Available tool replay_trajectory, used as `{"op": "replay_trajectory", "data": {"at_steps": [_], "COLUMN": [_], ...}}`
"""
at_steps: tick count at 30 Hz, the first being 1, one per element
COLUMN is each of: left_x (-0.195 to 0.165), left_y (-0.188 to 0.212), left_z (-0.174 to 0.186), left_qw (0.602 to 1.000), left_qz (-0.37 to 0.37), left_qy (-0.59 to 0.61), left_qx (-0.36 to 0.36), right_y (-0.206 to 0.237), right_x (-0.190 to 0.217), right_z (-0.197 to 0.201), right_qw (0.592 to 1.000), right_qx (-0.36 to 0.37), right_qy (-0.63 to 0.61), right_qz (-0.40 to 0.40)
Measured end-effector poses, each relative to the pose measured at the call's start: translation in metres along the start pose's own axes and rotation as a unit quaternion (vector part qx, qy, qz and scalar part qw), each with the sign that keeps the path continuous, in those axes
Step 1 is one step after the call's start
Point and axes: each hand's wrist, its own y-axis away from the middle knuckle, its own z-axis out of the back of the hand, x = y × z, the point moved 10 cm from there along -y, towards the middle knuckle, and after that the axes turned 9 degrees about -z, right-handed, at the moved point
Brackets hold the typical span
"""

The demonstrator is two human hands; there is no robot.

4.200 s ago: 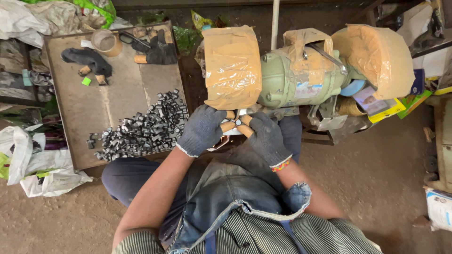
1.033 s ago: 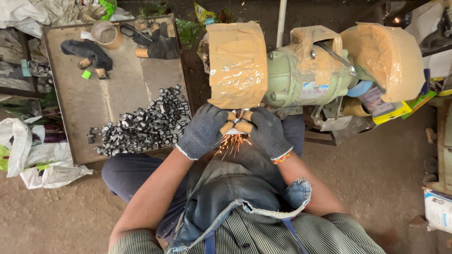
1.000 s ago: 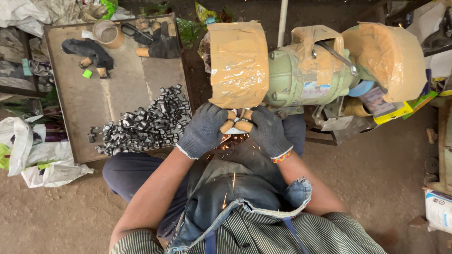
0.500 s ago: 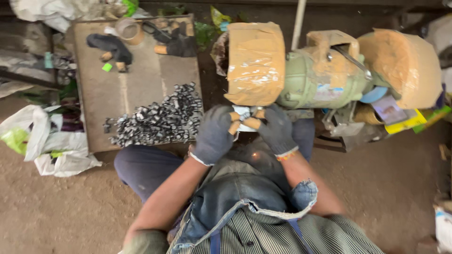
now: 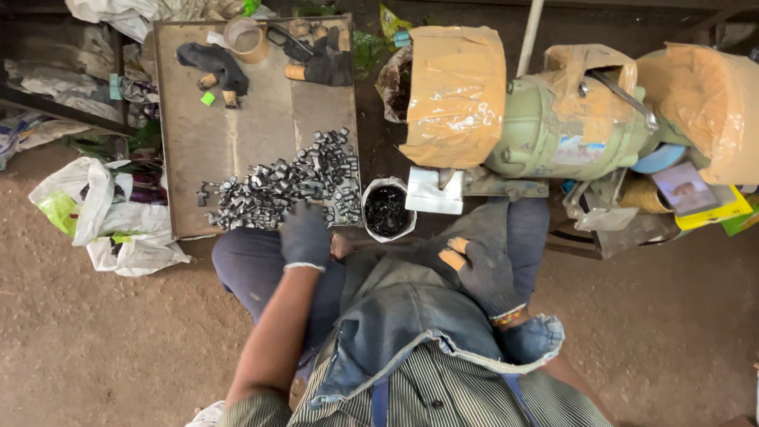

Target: The person sits on the floor at a bench grinder and grinds small metal pieces one at a time, holding each piece against the spinning wheel with gloved hands until sparks fly, then places the ground piece on a tray with a pile of similar pieces and picks up the next one.

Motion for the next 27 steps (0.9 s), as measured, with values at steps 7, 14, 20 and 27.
{"op": "replay_trajectory", "data": {"at_steps": [7,14,20,27], "left_x": [0.023,0.012,0.025,-0.033], "left_y": [-0.004,0.008,0.010,0.035], "left_z": [0.020,0.027,0.007,-0.011], "left_qw": [0.993,0.984,0.980,0.640], "left_qz": [0.010,-0.003,0.027,0.081], "left_qy": [0.101,0.165,0.189,0.763], "left_qx": [-0.068,-0.073,-0.057,0.041], "right_y": [-0.016,-0.025,-0.023,-0.026], "right_x": [0.037,0.078,0.097,0.116], "right_z": [0.003,0.015,0.018,0.034], "right_qw": [0.996,0.988,0.982,0.976], "right_qx": [0.048,0.092,0.115,0.092], "right_qy": [-0.066,-0.075,-0.091,-0.044], "right_qz": [0.039,0.097,0.123,0.193]}}
